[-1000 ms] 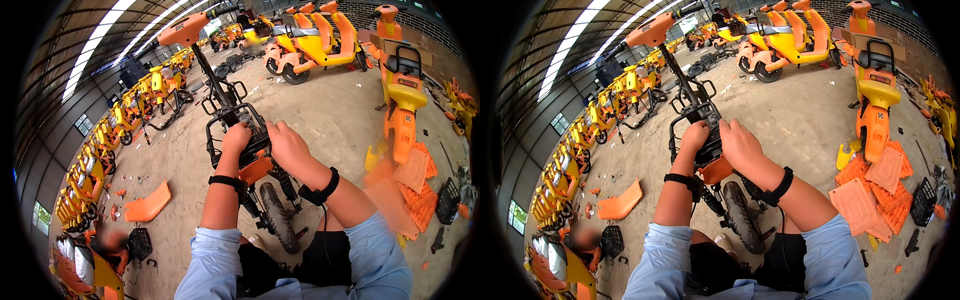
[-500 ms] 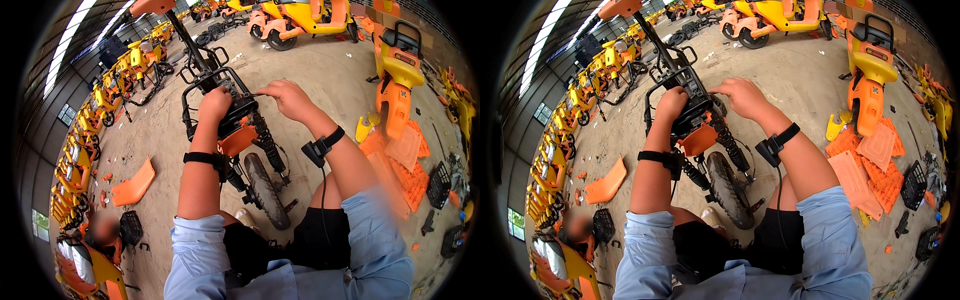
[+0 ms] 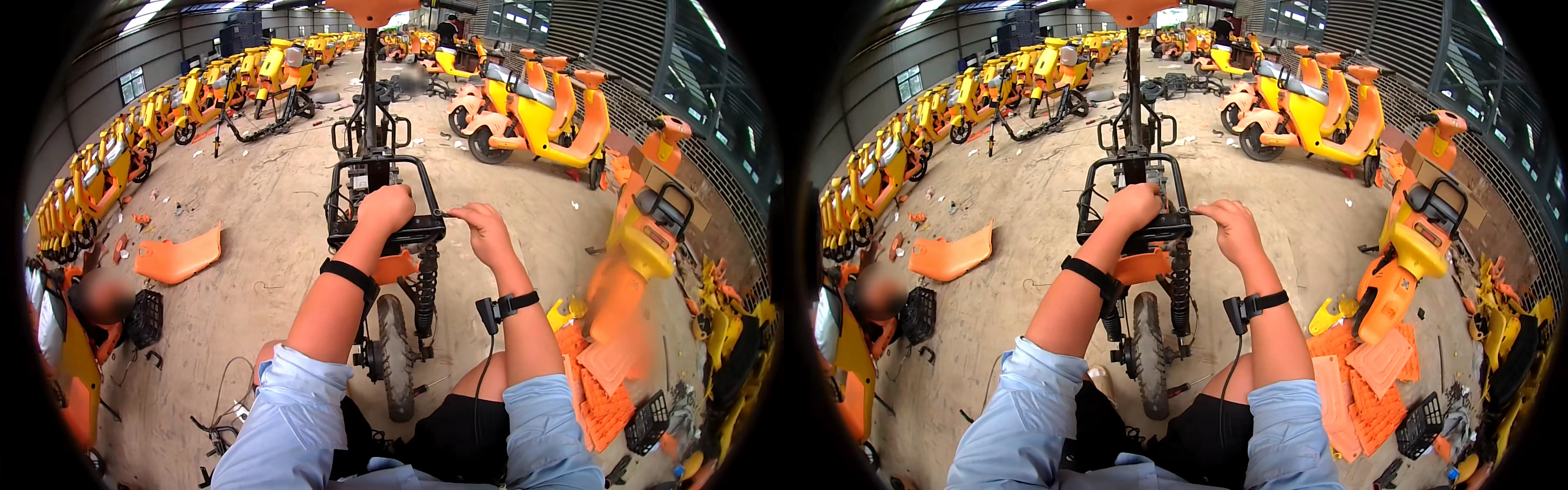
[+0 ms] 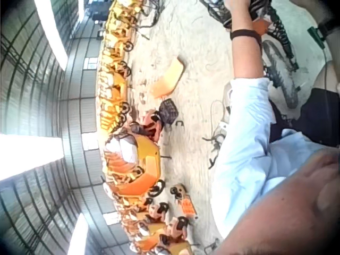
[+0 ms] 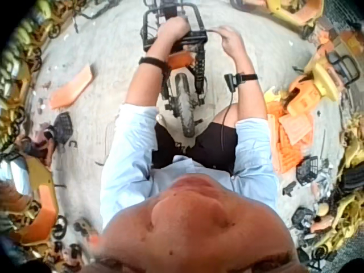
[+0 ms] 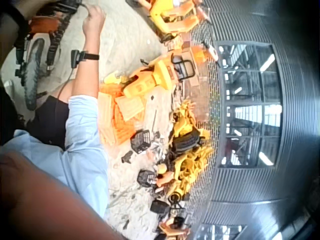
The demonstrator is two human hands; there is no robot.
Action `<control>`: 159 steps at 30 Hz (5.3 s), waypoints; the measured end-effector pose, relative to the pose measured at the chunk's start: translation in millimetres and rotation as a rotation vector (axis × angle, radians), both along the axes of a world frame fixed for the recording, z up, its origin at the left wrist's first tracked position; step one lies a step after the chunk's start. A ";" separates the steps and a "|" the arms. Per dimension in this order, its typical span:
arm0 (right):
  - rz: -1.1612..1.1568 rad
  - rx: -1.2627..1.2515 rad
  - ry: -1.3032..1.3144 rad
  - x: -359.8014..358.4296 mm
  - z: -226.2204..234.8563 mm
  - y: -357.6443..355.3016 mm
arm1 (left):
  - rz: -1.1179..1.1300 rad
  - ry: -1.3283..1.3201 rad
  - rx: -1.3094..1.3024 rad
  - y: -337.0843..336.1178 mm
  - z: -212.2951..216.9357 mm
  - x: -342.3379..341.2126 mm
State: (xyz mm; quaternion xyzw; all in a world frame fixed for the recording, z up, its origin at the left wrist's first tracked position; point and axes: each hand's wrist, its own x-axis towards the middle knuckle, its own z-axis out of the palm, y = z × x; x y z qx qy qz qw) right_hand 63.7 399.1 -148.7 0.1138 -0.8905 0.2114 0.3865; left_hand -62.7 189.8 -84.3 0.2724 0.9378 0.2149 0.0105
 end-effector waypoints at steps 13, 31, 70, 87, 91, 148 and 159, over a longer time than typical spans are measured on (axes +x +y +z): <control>-0.157 0.192 -0.010 28.4 8.2 -29.1 | 0.026 0.022 0.022 -11.7 4.0 4.8; -0.630 0.306 -0.121 29.0 3.6 -133.2 | -0.011 0.118 0.001 -7.5 -17.5 -19.8; -0.181 0.124 0.024 18.4 -0.5 -15.8 | -0.002 0.080 0.054 -0.1 -16.1 -20.7; -0.203 0.130 0.125 14.0 -8.9 -31.4 | -0.009 0.097 0.059 -12.0 -7.2 -9.0; -0.237 0.200 0.080 30.4 -8.1 -34.4 | -0.005 0.099 0.052 -7.4 -3.6 -0.7; 0.004 -0.081 -0.001 -0.5 -5.5 -11.2 | -0.344 -0.151 0.724 -31.2 -16.7 -12.1; -0.062 0.023 -0.090 20.7 14.2 -17.6 | -0.522 0.177 0.553 -27.2 -15.7 2.4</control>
